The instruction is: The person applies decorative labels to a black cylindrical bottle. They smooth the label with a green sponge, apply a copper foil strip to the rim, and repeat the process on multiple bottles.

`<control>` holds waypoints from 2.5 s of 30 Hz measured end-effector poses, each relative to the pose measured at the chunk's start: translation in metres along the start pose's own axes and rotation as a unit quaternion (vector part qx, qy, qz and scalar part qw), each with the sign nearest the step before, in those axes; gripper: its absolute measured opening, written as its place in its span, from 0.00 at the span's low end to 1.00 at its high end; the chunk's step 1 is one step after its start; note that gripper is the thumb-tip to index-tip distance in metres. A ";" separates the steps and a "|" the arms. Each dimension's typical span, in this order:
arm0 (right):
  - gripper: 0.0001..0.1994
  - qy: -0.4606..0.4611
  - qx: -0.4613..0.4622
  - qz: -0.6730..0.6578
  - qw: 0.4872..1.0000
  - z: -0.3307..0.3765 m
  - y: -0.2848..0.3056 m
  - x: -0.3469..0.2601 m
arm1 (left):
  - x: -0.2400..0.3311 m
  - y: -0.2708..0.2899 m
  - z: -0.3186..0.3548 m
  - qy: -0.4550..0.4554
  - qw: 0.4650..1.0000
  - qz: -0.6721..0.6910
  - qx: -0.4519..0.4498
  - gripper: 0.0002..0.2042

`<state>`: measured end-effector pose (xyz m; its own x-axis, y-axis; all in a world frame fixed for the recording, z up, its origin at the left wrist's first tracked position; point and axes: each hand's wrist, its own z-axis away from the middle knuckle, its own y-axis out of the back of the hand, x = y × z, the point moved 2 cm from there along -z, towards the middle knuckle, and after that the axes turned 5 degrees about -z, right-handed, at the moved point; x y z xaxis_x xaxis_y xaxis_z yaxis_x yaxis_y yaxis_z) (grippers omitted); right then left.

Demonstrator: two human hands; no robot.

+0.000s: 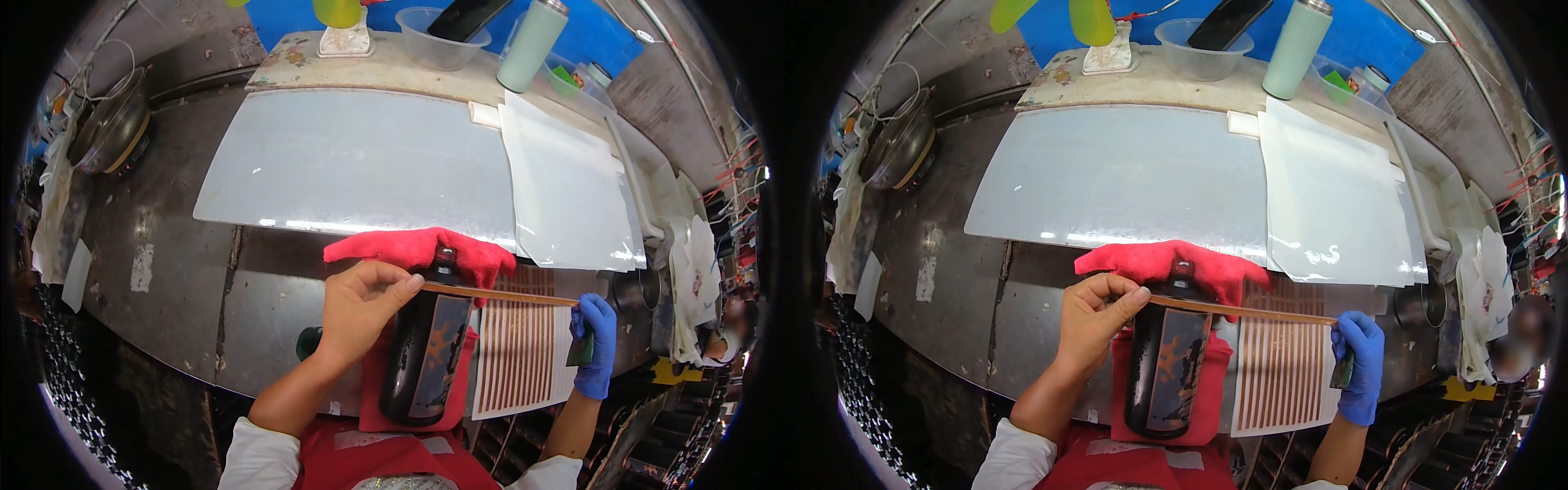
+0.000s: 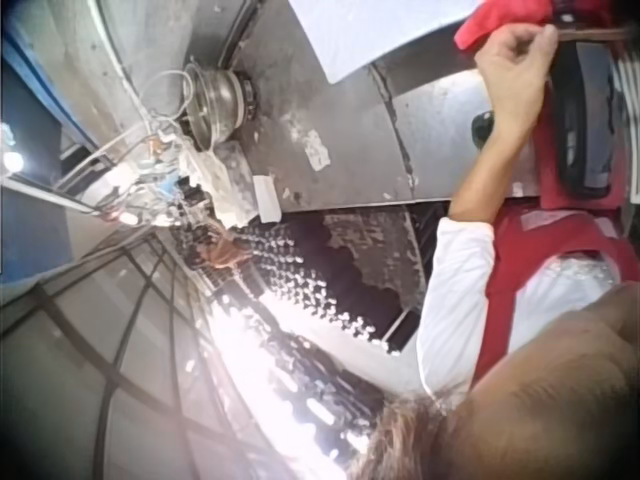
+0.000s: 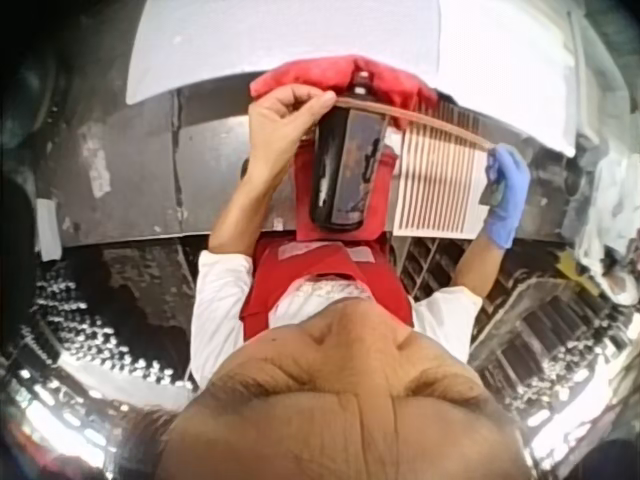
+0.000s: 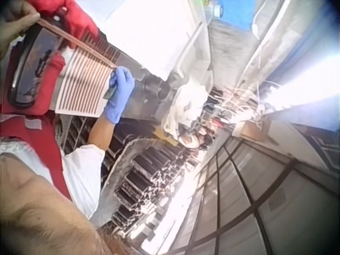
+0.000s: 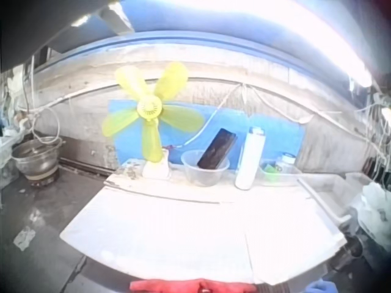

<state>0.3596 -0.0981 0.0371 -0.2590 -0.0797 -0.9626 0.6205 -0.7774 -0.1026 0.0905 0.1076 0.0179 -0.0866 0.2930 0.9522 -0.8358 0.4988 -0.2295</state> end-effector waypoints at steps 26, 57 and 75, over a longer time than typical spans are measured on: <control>0.04 -0.026 0.005 0.010 1.000 -0.011 0.011 0.023 | -0.007 -0.026 0.002 -0.032 0.986 0.148 0.073 0.11; 0.06 -0.030 -0.073 0.040 0.996 0.001 -0.051 0.023 | -0.051 0.026 0.119 -0.168 0.862 -0.430 -0.211 0.45; 0.09 -0.031 -0.139 0.026 0.989 0.008 -0.104 0.012 | -0.032 0.020 0.118 -0.396 0.788 -0.465 -0.074 0.35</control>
<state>0.2859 -0.0226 0.0378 -0.2605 -0.1604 -0.9521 0.8121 -0.5697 -0.1262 0.0121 0.0118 0.0064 0.1655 -0.8276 0.5364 -0.6698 0.3049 0.6771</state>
